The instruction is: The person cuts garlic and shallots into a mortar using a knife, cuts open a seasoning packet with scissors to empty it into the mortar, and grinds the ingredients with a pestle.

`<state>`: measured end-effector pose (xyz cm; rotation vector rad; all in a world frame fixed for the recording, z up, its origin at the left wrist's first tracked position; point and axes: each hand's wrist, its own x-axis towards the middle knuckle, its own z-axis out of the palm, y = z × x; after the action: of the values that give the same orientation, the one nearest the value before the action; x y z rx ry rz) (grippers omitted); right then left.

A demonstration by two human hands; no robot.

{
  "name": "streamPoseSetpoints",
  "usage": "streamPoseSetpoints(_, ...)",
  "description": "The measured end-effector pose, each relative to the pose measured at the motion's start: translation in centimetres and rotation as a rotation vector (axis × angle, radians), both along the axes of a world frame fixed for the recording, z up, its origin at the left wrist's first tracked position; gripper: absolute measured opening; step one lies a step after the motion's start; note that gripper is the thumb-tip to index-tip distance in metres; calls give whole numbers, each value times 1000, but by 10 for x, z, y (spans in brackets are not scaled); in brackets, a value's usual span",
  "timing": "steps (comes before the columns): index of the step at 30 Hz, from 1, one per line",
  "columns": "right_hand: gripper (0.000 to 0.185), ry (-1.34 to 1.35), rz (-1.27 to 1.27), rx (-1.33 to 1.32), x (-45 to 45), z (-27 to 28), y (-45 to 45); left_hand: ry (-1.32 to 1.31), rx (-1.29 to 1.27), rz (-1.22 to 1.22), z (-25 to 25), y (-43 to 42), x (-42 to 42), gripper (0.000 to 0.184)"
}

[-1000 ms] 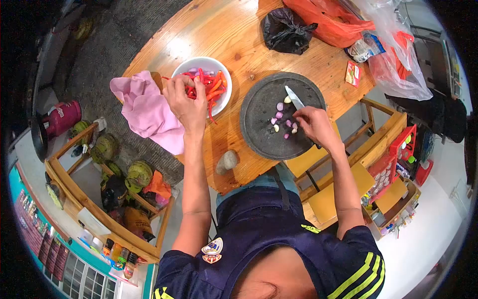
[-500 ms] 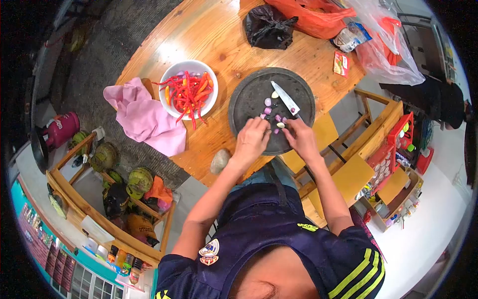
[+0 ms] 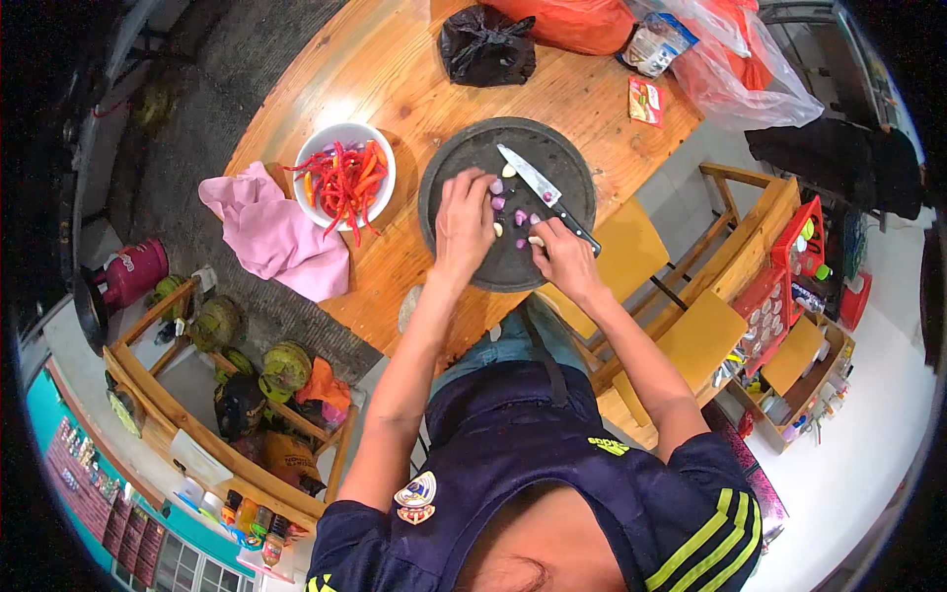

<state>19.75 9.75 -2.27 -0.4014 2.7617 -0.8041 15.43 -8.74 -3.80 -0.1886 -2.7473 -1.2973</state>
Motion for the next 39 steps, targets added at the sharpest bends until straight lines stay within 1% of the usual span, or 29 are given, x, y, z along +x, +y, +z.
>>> streamPoseSetpoints(1,16,-17,-25,-25,1,2,2,42,-31,-26,-3,1,-7,34)
streamPoseSetpoints(3,16,-51,-74,-75,0,5,6,38,-109,-88,-6,7,-15,36)
streamPoseSetpoints(6,22,55,-185,-202,-10,7,13,29,-164,-106,-9,12,-18,37)
streamPoseSetpoints(9,30,243,-217,-42,-31,22,10,33,-171,-82,-9,18,-16,35)
streamPoseSetpoints(10,33,243,-210,0,-33,22,10,29,-171,-63,-9,21,-12,33)
streamPoseSetpoints(14,28,215,-63,2,-31,10,17,29,-205,-45,-8,25,-6,25)
streamPoseSetpoints(17,34,200,-1,-9,-27,10,24,37,-218,-56,-13,24,3,19)
streamPoseSetpoints(20,42,174,-39,-26,-23,23,24,32,-183,0,-12,24,13,18)
streamPoseSetpoints(23,48,-6,-45,17,-11,12,31,9,-152,112,-1,29,26,19)
streamPoseSetpoints(24,41,89,-68,-23,-10,7,31,35,-139,155,2,31,29,18)
streamPoseSetpoints(27,41,94,-167,-186,-9,0,40,-8,-102,227,11,39,40,21)
streamPoseSetpoints(28,37,-64,-221,-203,-9,0,44,5,-62,242,9,42,43,21)
streamPoseSetpoints(31,37,-468,-348,-504,-9,-18,54,-180,139,295,17,60,49,23)
streamPoseSetpoints(34,36,-573,-344,-895,4,-29,51,-338,344,397,26,79,47,22)
streamPoseSetpoints(35,35,-600,-326,-906,8,-30,50,-396,423,430,29,82,46,22)
streamPoseSetpoints(37,34,-656,-295,-929,16,-32,49,-437,578,453,10,80,53,18)
streamPoseSetpoints(39,35,-645,-306,-947,24,-30,47,-474,716,466,1,77,57,14)
